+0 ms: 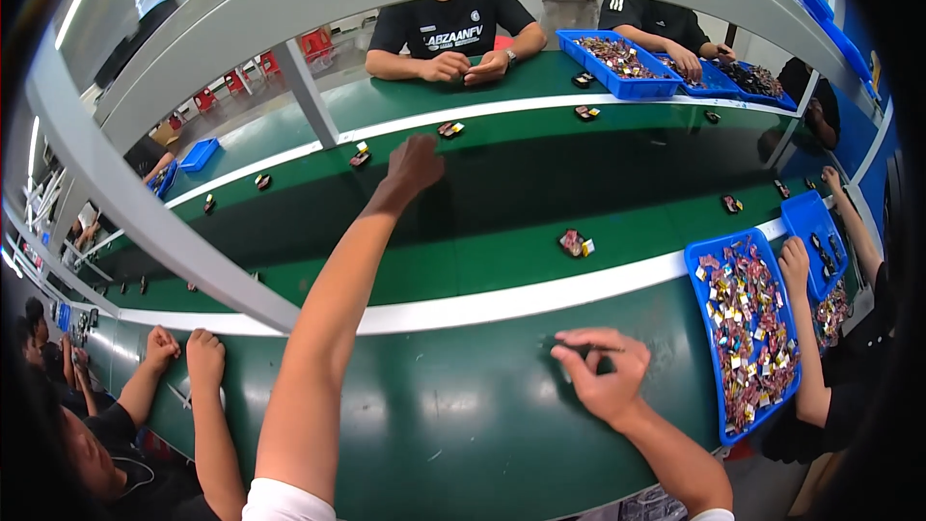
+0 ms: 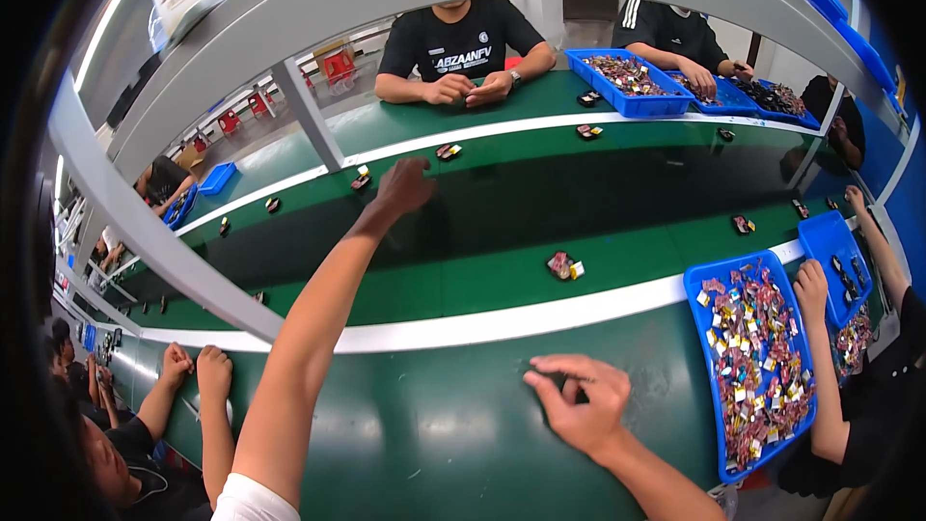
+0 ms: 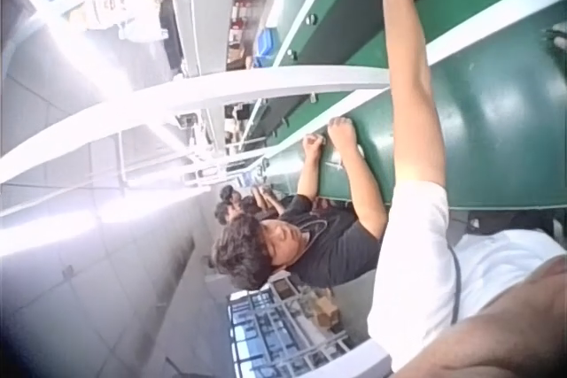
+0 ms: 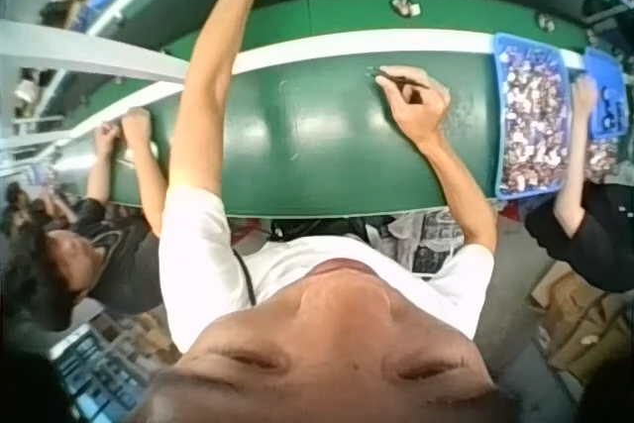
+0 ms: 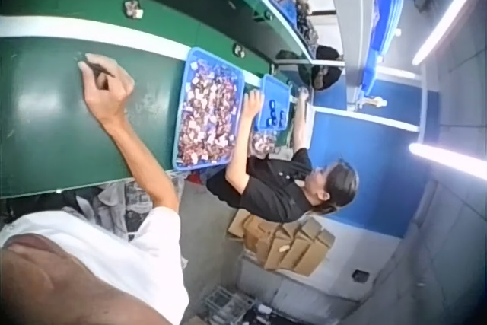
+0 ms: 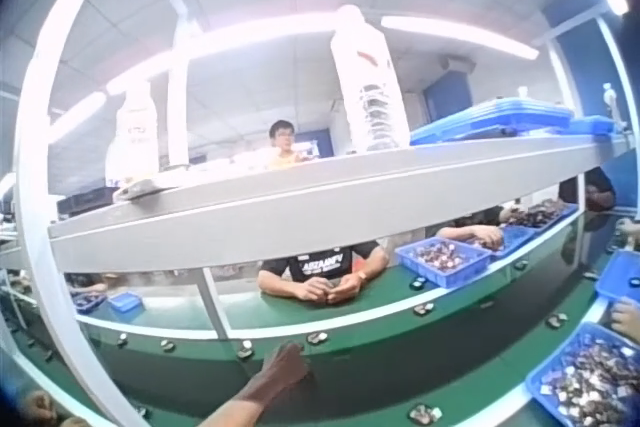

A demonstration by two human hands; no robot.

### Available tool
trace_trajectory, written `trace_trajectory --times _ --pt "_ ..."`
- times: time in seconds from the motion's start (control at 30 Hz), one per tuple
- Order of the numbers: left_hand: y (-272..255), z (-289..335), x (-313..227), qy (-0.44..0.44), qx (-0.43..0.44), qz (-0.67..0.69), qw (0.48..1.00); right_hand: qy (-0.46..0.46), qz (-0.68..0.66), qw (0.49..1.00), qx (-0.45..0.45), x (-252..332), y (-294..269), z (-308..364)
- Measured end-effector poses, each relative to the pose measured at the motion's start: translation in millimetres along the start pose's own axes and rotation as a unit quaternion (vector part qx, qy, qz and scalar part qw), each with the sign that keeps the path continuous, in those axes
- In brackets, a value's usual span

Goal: Manually assemble small electronic components at a factory workstation using tweezers.

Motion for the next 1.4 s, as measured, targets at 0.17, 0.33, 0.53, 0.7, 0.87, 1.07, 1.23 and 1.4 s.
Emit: trace_trajectory --times 0.17,0.33,0.53,0.7,0.87,1.07,1.23,1.4 --pt "29.2 -68.5 28.1 -0.117 -0.009 0.015 0.993 -0.001 -0.023 0.999 0.024 -7.6 -3.2 0.5" --pt "55.8 -94.8 67.2 -0.188 -0.035 0.08 0.978 0.028 -0.045 0.998 0.04 -12.5 -0.5 -1.8" --pt "60.6 -93.4 71.4 -0.183 -0.053 0.107 0.976 0.045 -0.046 0.997 0.049 -16.3 -2.2 -2.0" --pt "68.9 -86.3 76.1 -0.248 -0.01 0.295 0.922 0.031 -0.021 0.999 0.031 -12.7 -1.4 -4.5" --pt "62.3 -81.2 110.8 -0.255 -0.049 0.159 0.952 0.042 -0.015 0.998 0.05 -12.2 2.6 -1.0" --pt "70.9 -77.4 97.6 -0.294 -0.001 0.163 0.942 0.042 -0.004 0.998 0.052 -17.6 -3.3 1.0" --pt "62.1 -77.4 104.8 -0.318 -0.039 0.22 0.921 0.047 -0.009 0.998 0.038 -17.6 -1.9 0.0" --pt "27.9 -45.3 99.8 -0.264 -0.093 0.228 0.933 0.032 -0.031 0.999 0.027 -13.8 2.3 1.1"
Point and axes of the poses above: each hand's wrist, its own z-axis away from the middle knuckle, its own y-axis out of the palm, x = y × z, the point moved 5 cm from there along -z, towards the middle knuckle, and after that the axes turned 9 degrees about y, right-handed, at the moved point
